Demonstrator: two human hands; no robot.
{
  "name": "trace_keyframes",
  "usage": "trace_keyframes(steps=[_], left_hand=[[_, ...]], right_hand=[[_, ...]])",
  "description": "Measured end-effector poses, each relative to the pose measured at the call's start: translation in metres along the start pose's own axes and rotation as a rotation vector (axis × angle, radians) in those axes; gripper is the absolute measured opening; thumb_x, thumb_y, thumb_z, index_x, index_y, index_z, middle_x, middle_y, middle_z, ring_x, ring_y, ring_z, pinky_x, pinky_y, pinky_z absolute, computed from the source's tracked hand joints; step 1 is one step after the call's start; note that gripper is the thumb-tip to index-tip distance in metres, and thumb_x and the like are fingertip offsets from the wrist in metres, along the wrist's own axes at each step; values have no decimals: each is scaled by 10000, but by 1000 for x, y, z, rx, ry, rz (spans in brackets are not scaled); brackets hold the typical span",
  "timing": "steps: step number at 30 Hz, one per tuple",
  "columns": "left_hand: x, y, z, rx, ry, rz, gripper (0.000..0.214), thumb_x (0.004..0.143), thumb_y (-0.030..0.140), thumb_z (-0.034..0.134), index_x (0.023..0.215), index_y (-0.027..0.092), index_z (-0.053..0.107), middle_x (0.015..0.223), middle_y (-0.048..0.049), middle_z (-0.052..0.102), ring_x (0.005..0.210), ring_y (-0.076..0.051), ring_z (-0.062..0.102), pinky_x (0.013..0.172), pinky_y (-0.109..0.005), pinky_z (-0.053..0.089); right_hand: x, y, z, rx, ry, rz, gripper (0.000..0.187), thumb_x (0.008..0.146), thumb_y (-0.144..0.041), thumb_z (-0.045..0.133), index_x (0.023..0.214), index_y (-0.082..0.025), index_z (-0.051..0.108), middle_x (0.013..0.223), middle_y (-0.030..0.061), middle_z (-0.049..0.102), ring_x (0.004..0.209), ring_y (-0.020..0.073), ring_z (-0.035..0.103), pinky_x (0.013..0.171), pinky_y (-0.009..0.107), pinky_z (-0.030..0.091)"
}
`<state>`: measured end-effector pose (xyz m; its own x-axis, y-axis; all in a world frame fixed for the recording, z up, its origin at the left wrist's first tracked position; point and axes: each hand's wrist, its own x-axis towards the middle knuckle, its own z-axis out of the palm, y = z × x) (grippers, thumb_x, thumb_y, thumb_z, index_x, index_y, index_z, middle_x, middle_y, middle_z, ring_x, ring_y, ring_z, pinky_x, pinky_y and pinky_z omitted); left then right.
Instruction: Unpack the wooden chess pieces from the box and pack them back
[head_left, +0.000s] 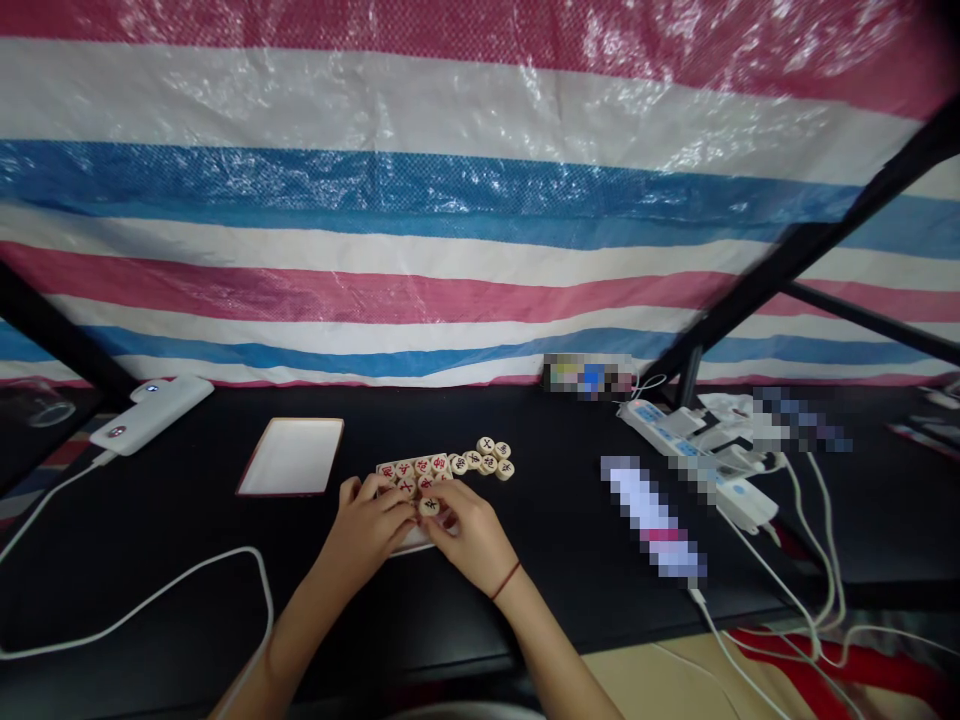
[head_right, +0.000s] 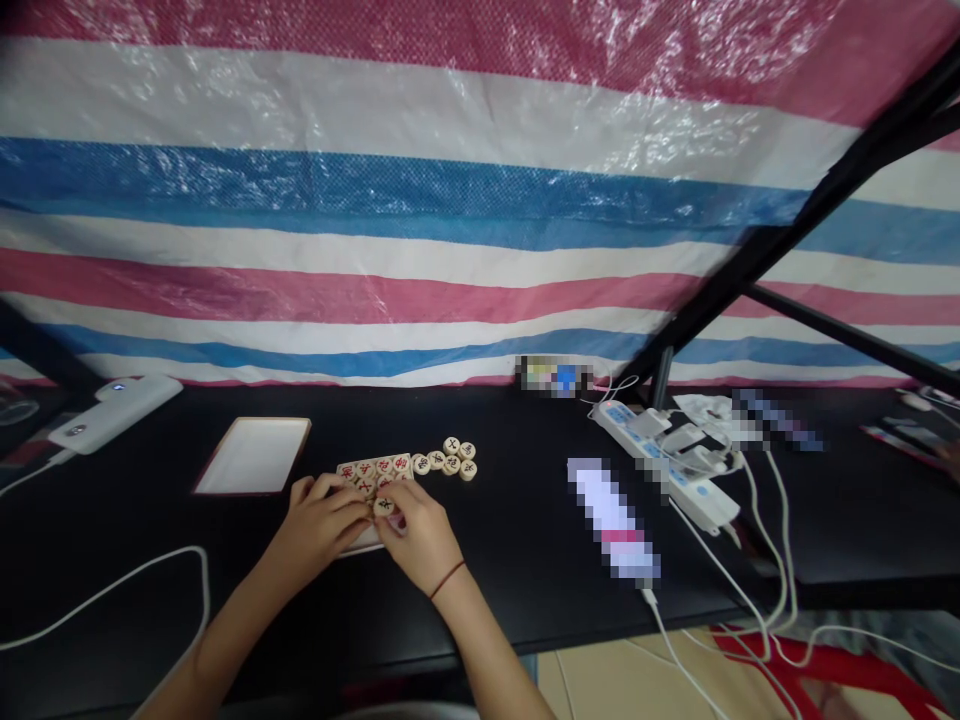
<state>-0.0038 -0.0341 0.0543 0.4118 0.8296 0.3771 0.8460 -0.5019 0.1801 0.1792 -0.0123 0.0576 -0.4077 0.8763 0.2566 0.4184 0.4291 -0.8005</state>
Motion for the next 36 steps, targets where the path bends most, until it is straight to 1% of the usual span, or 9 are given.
trace_keyframes(steps=[3, 6, 10, 14, 20, 25, 28, 32, 36], left_hand=[[0, 1, -1, 1, 23, -8, 62, 853, 237, 617, 798, 248, 644, 856, 1, 693, 914, -211, 524, 821, -393, 298], [-2, -1, -4, -2, 38, -58, 28, 829, 265, 632, 825, 237, 636, 914, -15, 686, 918, -222, 520, 799, -385, 312], [-7, -8, -6, 8, 29, -90, 58, 812, 276, 635, 849, 232, 632, 891, -20, 659, 855, -204, 522, 754, -347, 338], [-10, -9, -6, 39, 36, -97, 26, 825, 254, 615, 840, 242, 633, 819, -4, 655, 823, -203, 532, 742, -345, 334], [-9, -5, -7, 50, 4, -122, 74, 825, 205, 595, 876, 244, 632, 845, 0, 659, 815, -196, 543, 735, -347, 319], [-6, -3, -6, 37, 2, -114, 100, 819, 157, 567, 835, 239, 620, 839, 5, 652, 780, -182, 554, 730, -341, 321], [-6, -4, -3, 21, -6, -107, 147, 816, 121, 546, 859, 240, 620, 867, 3, 656, 781, -180, 565, 743, -343, 327], [-8, -6, 1, 5, -39, -105, 153, 806, 110, 549, 873, 232, 612, 908, -8, 658, 798, -183, 572, 727, -331, 342], [-8, -4, -3, -9, -31, -100, 133, 803, 141, 563, 890, 231, 607, 886, -10, 658, 798, -190, 575, 728, -331, 353]], right_hand=[[2, 1, 3, -95, 3, -38, 187, 749, -80, 588, 889, -201, 613, 912, 40, 650, 851, 163, 620, 790, 272, 510], [4, 2, 6, -175, -26, -66, 132, 760, -80, 613, 821, -197, 614, 908, 46, 667, 865, 172, 621, 812, 278, 498], [4, 3, 11, -237, -37, -116, 89, 777, -114, 650, 802, -199, 654, 934, 45, 668, 896, 183, 602, 835, 291, 494], [1, 5, 13, -274, -28, -146, 111, 813, -124, 614, 835, -203, 689, 921, 51, 647, 887, 178, 581, 822, 281, 491], [1, -1, 7, -386, -154, -80, 185, 841, -130, 556, 936, -234, 676, 893, 29, 646, 833, 153, 602, 756, 237, 469], [8, -10, 2, -541, -275, 31, 181, 856, -183, 533, 991, -257, 628, 900, 13, 682, 786, 155, 636, 633, 221, 426], [10, -13, 3, -611, -298, 53, 154, 867, -205, 518, 978, -257, 611, 898, 16, 684, 760, 160, 643, 582, 219, 393], [12, -13, 4, -636, -303, 22, 149, 863, -212, 524, 984, -259, 597, 919, 14, 679, 758, 166, 647, 553, 221, 373], [13, -15, 5, -627, -311, 13, 160, 859, -220, 533, 998, -255, 604, 926, 20, 677, 767, 179, 646, 550, 229, 379]])
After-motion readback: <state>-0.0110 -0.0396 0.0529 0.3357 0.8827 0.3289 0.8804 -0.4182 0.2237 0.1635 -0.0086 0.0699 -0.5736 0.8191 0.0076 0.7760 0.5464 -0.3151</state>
